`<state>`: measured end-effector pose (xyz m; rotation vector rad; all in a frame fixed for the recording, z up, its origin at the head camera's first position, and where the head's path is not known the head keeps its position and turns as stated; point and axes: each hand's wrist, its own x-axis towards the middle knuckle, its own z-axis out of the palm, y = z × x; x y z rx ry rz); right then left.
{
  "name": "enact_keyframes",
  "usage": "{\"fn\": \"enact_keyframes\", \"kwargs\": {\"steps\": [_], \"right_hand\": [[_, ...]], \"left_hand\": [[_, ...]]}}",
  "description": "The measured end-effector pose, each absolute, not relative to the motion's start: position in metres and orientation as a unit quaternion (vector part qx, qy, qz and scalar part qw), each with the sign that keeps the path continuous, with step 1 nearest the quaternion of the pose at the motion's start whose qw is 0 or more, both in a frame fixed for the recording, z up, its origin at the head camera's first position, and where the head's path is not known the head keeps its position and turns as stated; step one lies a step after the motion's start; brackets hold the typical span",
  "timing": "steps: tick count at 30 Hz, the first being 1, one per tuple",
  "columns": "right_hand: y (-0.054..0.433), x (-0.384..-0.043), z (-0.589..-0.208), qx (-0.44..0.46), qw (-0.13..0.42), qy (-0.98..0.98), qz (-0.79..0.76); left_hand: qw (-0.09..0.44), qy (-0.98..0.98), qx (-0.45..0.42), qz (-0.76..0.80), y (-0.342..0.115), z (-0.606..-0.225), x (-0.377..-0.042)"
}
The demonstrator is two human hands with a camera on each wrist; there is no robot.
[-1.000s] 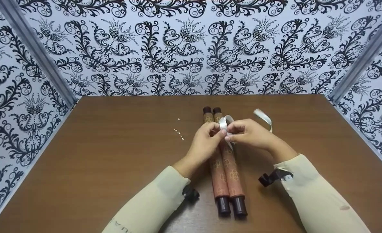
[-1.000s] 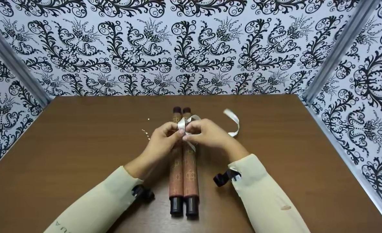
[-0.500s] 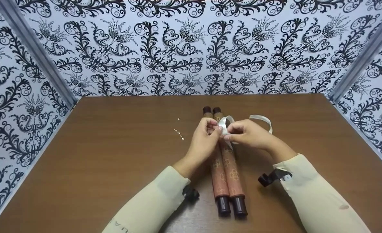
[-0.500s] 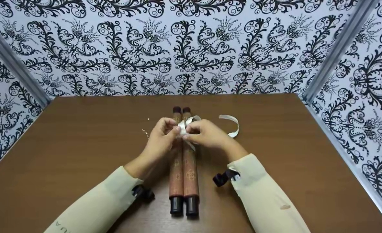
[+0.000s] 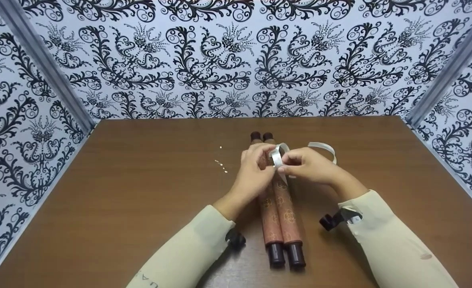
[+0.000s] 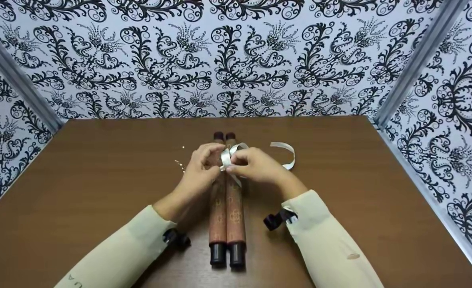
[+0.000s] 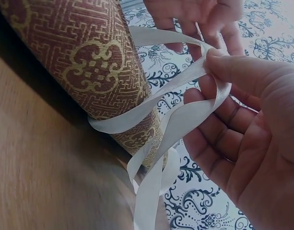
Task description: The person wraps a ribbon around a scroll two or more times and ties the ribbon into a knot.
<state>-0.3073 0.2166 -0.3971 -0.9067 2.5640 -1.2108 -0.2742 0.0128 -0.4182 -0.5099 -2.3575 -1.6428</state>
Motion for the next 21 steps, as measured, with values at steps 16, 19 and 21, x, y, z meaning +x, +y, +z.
{"fn": "enact_keyframes", "kwargs": {"steps": [16, 19, 21], "right_hand": [[0.2163, -0.3067, -0.3975, -0.306, 0.078, 0.86, -0.401], [0.2161, -0.3064, -0.3971, -0.298, 0.078, 0.863, -0.4], [0.2161, -0.3062, -0.3972, -0.294, 0.078, 0.864, -0.402]], "left_hand": [[0.024, -0.848, -0.18, -0.498, 0.0128, -0.4184, -0.2724], [0.021, -0.845, -0.178, -0.504, 0.0126, -0.4185, -0.2719], [0.023, -0.842, -0.179, -0.508, 0.0124, -0.4184, -0.2713]]}}
